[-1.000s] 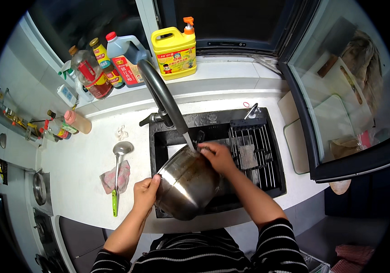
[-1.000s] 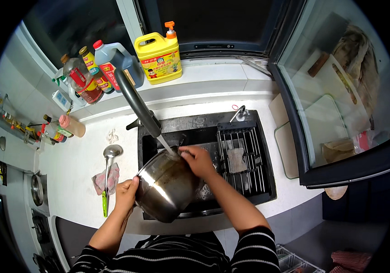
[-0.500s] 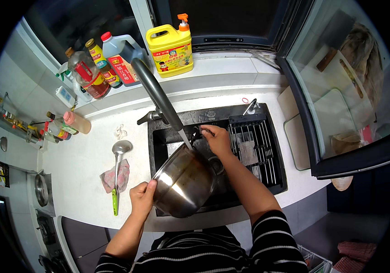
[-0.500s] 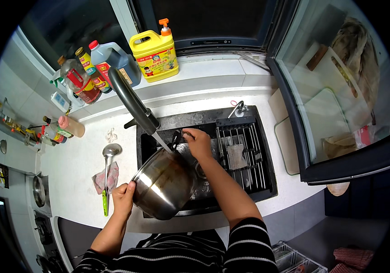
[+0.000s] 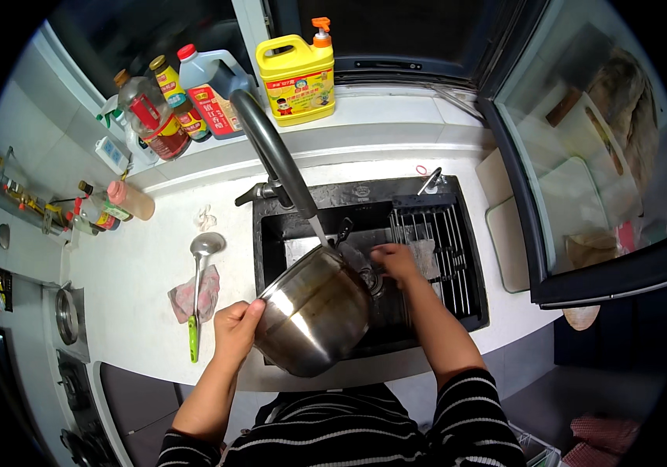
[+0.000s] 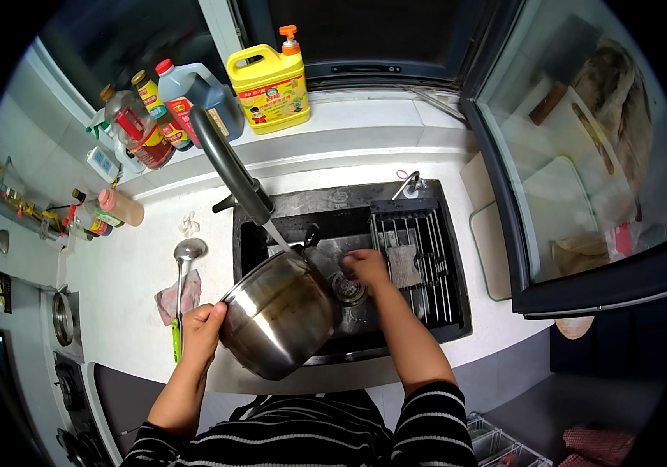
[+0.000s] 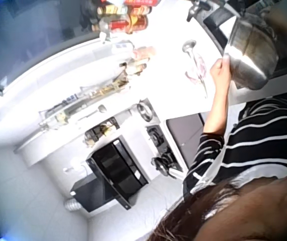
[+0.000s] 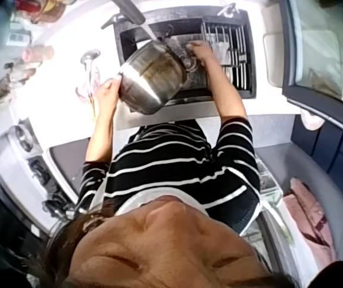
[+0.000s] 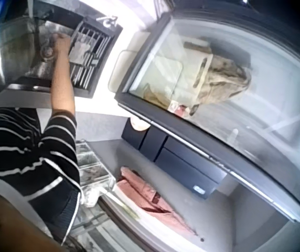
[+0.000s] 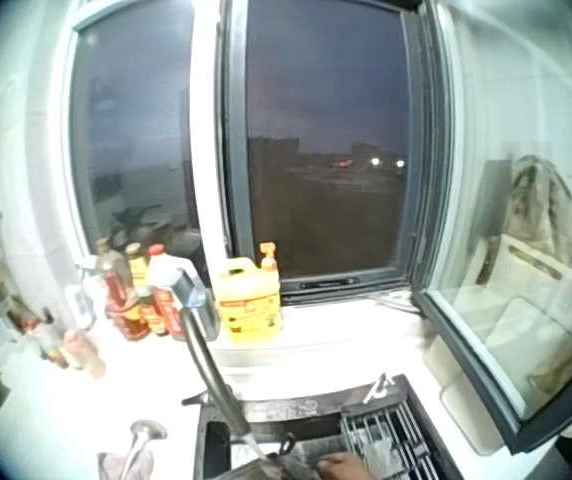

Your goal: The person washes a pot, a lid, and a ladle by hand in a sink using a cloth, then places the pot and lid on a stove, hangs the ladle on a wall hook, and wipes the sink area.

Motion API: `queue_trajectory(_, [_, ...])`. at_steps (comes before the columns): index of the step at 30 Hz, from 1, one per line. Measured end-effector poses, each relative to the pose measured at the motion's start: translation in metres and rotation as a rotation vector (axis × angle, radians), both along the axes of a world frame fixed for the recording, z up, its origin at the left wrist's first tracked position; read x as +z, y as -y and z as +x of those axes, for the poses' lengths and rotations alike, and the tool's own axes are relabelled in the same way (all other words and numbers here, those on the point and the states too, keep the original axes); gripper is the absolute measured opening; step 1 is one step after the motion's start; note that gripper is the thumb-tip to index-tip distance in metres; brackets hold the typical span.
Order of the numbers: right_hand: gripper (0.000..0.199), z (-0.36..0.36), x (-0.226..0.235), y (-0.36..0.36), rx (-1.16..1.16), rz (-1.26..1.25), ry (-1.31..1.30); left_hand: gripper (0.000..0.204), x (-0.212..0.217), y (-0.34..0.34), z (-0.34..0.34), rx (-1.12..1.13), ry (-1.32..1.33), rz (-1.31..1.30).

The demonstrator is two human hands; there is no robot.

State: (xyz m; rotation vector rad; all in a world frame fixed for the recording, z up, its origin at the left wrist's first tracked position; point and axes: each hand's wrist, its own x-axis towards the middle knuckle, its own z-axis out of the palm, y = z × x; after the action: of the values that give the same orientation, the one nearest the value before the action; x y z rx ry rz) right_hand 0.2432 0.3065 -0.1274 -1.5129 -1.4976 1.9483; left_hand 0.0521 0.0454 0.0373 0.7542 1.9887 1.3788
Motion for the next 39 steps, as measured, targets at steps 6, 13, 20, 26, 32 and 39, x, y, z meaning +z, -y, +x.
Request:
queue_trajectory(6, [0.039,0.04,0.03,-0.01,-0.116,0.904,0.846,0.042,-0.01,-0.025,0.001,0.003,0.029,-0.048])
queue_trajectory(13, [0.043,-0.022,0.115,0.059,0.365,0.986,-0.11,0.044,-0.043,-0.071,0.012,0.043,0.302,-0.011])
queue_trajectory(20, [0.058,-0.061,0.089,0.023,0.411,0.634,0.128,0.043,-0.051,-0.077,0.033,0.08,0.193,0.042])
queue_trajectory(26, [0.062,-0.07,0.108,0.085,0.414,1.012,0.371,0.042,-0.045,-0.069,0.021,0.101,0.174,-0.048])
queue_trajectory(32, [0.051,-0.072,0.055,0.023,0.345,0.365,-0.018,0.045,-0.051,-0.06,0.024,0.094,0.065,-0.055])
queue_trajectory(39, [0.06,-0.016,-0.002,0.022,0.013,-0.649,-0.479,0.041,-0.017,-0.057,0.017,0.234,0.42,-0.004])
